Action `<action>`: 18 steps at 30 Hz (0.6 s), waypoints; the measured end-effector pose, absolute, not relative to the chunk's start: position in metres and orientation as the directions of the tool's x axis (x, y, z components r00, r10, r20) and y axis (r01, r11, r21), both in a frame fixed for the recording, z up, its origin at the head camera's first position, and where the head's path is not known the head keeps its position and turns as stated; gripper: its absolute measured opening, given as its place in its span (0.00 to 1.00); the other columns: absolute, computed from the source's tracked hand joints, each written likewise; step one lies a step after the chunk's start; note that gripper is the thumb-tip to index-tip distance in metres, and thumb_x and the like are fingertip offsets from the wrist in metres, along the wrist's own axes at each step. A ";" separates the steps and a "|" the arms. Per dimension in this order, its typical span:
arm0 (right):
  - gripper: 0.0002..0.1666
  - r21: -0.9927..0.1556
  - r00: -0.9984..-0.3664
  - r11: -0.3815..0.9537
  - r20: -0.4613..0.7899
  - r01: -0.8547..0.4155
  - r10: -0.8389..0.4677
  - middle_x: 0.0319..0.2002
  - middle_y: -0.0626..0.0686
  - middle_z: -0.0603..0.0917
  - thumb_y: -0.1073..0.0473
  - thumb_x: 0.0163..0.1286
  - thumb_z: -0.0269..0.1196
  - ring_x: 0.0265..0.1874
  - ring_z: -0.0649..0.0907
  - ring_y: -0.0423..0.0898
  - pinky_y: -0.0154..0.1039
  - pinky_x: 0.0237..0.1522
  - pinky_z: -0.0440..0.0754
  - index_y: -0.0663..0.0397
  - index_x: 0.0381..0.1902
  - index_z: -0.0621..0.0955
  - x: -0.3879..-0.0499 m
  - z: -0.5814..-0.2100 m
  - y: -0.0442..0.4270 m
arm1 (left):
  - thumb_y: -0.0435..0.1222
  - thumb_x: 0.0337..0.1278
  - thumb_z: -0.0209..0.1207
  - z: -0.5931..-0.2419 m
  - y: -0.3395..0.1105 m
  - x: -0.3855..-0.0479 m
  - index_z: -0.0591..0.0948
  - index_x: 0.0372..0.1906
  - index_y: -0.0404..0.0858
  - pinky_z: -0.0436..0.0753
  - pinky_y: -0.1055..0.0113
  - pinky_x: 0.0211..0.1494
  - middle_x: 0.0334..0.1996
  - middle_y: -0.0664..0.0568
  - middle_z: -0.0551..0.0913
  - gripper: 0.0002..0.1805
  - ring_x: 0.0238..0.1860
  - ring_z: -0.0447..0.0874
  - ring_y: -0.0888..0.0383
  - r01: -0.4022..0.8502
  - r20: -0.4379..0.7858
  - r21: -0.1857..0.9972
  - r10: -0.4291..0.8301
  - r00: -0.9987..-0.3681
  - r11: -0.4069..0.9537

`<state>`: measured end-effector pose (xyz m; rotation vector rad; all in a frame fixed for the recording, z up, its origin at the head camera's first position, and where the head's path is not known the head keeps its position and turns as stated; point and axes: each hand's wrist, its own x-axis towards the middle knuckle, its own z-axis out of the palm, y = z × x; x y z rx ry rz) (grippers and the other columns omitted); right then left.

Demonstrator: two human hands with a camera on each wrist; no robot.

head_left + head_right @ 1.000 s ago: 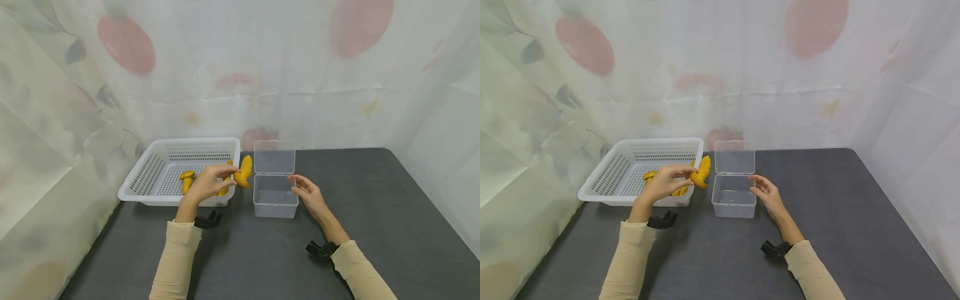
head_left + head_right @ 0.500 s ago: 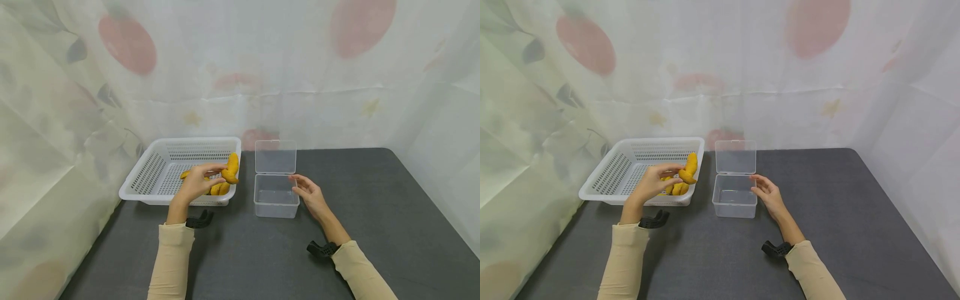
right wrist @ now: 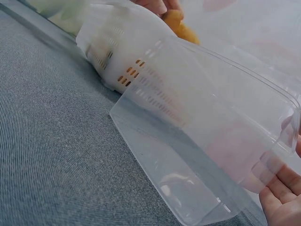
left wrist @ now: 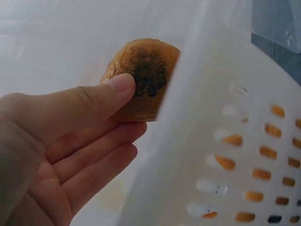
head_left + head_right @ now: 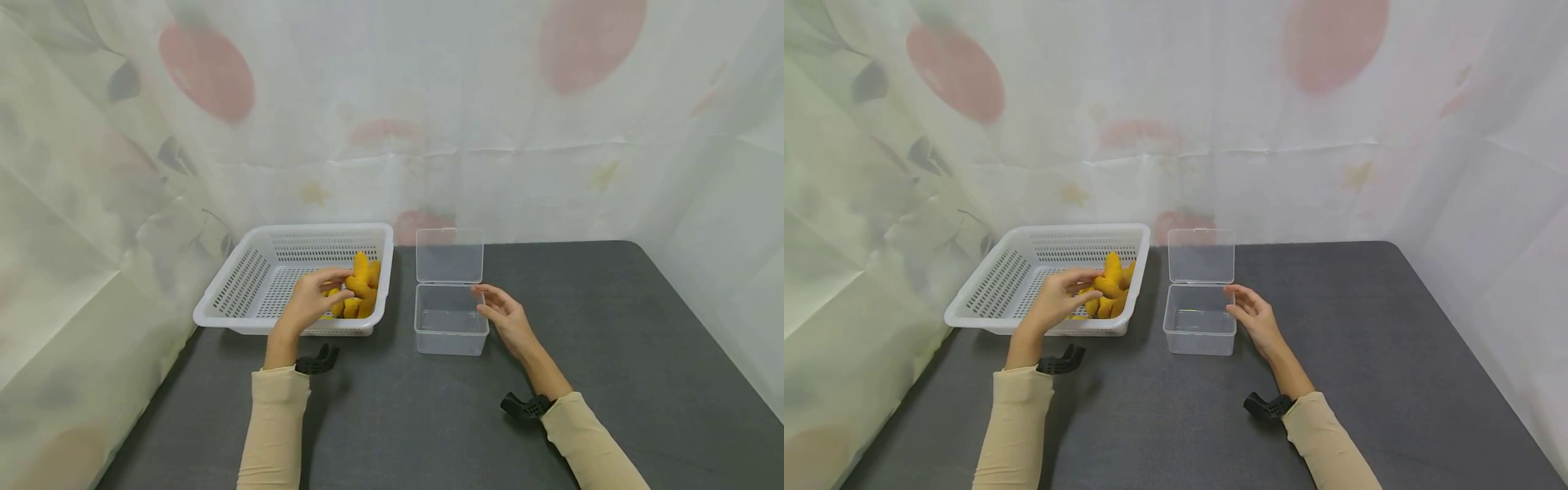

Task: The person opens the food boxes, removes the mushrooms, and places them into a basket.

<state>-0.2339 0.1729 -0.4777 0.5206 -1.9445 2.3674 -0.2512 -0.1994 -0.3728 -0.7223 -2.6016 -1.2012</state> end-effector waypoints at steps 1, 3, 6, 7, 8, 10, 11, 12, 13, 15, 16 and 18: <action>0.29 -0.947 -0.943 -0.218 0.277 -0.236 -0.185 0.55 0.37 0.80 0.65 0.71 0.58 0.59 0.77 0.28 0.21 0.53 0.79 0.73 0.64 0.65 -0.234 -0.478 0.173 | 0.30 0.51 0.67 -0.374 -0.201 -0.251 0.81 0.52 0.30 0.83 0.46 0.57 0.51 0.36 0.84 0.21 0.51 0.84 0.41 0.497 0.358 0.665 0.346 -0.867 0.557; 0.29 -0.945 -0.940 -0.221 0.284 -0.241 -0.188 0.55 0.38 0.80 0.65 0.71 0.58 0.60 0.76 0.29 0.21 0.53 0.79 0.74 0.64 0.64 -0.234 -0.478 0.173 | 0.30 0.52 0.66 -0.376 -0.203 -0.251 0.81 0.53 0.29 0.82 0.45 0.58 0.51 0.35 0.84 0.20 0.51 0.84 0.40 0.485 0.352 0.664 0.334 -0.874 0.569; 0.29 -0.943 -0.939 -0.225 0.289 -0.245 -0.188 0.56 0.40 0.80 0.65 0.70 0.58 0.60 0.76 0.31 0.21 0.53 0.79 0.75 0.64 0.64 -0.234 -0.479 0.172 | 0.30 0.54 0.66 -0.378 -0.205 -0.252 0.80 0.54 0.29 0.82 0.45 0.58 0.52 0.35 0.83 0.21 0.52 0.84 0.40 0.456 0.329 0.653 0.316 -0.890 0.604; 0.29 -0.942 -0.938 -0.225 0.291 -0.247 -0.187 0.56 0.41 0.80 0.65 0.70 0.58 0.60 0.77 0.31 0.21 0.53 0.79 0.75 0.64 0.64 -0.234 -0.479 0.172 | 0.31 0.55 0.65 -0.378 -0.206 -0.253 0.80 0.55 0.30 0.82 0.46 0.58 0.53 0.35 0.83 0.21 0.52 0.84 0.40 0.444 0.320 0.649 0.309 -0.896 0.617; 0.29 -0.942 -0.938 -0.224 0.292 -0.249 -0.185 0.56 0.41 0.80 0.66 0.70 0.58 0.60 0.77 0.31 0.21 0.53 0.79 0.75 0.64 0.64 -0.234 -0.479 0.172 | 0.31 0.55 0.65 -0.379 -0.207 -0.254 0.79 0.56 0.30 0.82 0.46 0.59 0.54 0.35 0.82 0.22 0.53 0.83 0.40 0.429 0.307 0.647 0.300 -0.903 0.630; 0.28 -0.943 -0.940 -0.224 0.287 -0.245 -0.183 0.55 0.41 0.80 0.66 0.70 0.58 0.60 0.77 0.31 0.21 0.53 0.79 0.74 0.64 0.65 -0.235 -0.479 0.172 | 0.31 0.57 0.63 -0.380 -0.209 -0.255 0.78 0.57 0.30 0.81 0.47 0.60 0.55 0.35 0.81 0.22 0.55 0.82 0.39 0.401 0.285 0.640 0.282 -0.916 0.655; 0.28 -0.943 -0.941 -0.225 0.286 -0.244 -0.182 0.55 0.40 0.81 0.66 0.70 0.58 0.60 0.77 0.31 0.21 0.53 0.79 0.73 0.64 0.65 -0.235 -0.479 0.172 | 0.32 0.58 0.63 -0.380 -0.210 -0.255 0.78 0.58 0.30 0.81 0.48 0.60 0.56 0.35 0.81 0.22 0.56 0.82 0.39 0.387 0.274 0.637 0.273 -0.922 0.667; 0.27 -0.943 -0.941 -0.226 0.287 -0.245 -0.181 0.55 0.40 0.81 0.66 0.70 0.58 0.60 0.77 0.31 0.21 0.53 0.79 0.72 0.64 0.66 -0.236 -0.479 0.172 | 0.32 0.59 0.62 -0.381 -0.210 -0.256 0.78 0.59 0.31 0.81 0.48 0.60 0.56 0.35 0.81 0.22 0.56 0.82 0.40 0.375 0.265 0.633 0.265 -0.927 0.677; 0.27 -0.942 -0.940 -0.227 0.289 -0.246 -0.179 0.55 0.40 0.81 0.66 0.70 0.57 0.60 0.77 0.30 0.21 0.53 0.79 0.72 0.64 0.66 -0.236 -0.480 0.173 | 0.32 0.59 0.62 -0.381 -0.210 -0.256 0.78 0.59 0.31 0.81 0.48 0.60 0.56 0.35 0.81 0.22 0.56 0.82 0.40 0.364 0.258 0.631 0.258 -0.931 0.685; 0.26 -0.940 -0.939 -0.232 0.293 -0.250 -0.178 0.54 0.38 0.81 0.67 0.70 0.57 0.59 0.78 0.29 0.21 0.53 0.79 0.70 0.63 0.67 -0.236 -0.480 0.174 | 0.32 0.60 0.62 -0.383 -0.210 -0.256 0.79 0.58 0.32 0.82 0.49 0.60 0.56 0.36 0.82 0.21 0.56 0.82 0.40 0.353 0.250 0.627 0.249 -0.936 0.695; 0.25 -0.939 -0.938 -0.234 0.298 -0.253 -0.179 0.54 0.38 0.81 0.67 0.70 0.57 0.59 0.78 0.29 0.21 0.53 0.79 0.70 0.63 0.67 -0.236 -0.480 0.175 | 0.33 0.60 0.62 -0.384 -0.210 -0.256 0.79 0.58 0.32 0.82 0.50 0.59 0.55 0.36 0.82 0.21 0.56 0.83 0.41 0.354 0.249 0.623 0.252 -0.935 0.697; 0.25 -0.935 -0.935 -0.239 0.306 -0.261 -0.180 0.54 0.38 0.82 0.68 0.70 0.56 0.58 0.78 0.29 0.21 0.52 0.79 0.71 0.63 0.67 -0.237 -0.480 0.176 | 0.34 0.61 0.61 -0.385 -0.209 -0.256 0.80 0.57 0.32 0.83 0.49 0.58 0.54 0.37 0.83 0.20 0.54 0.84 0.41 0.357 0.250 0.621 0.255 -0.934 0.698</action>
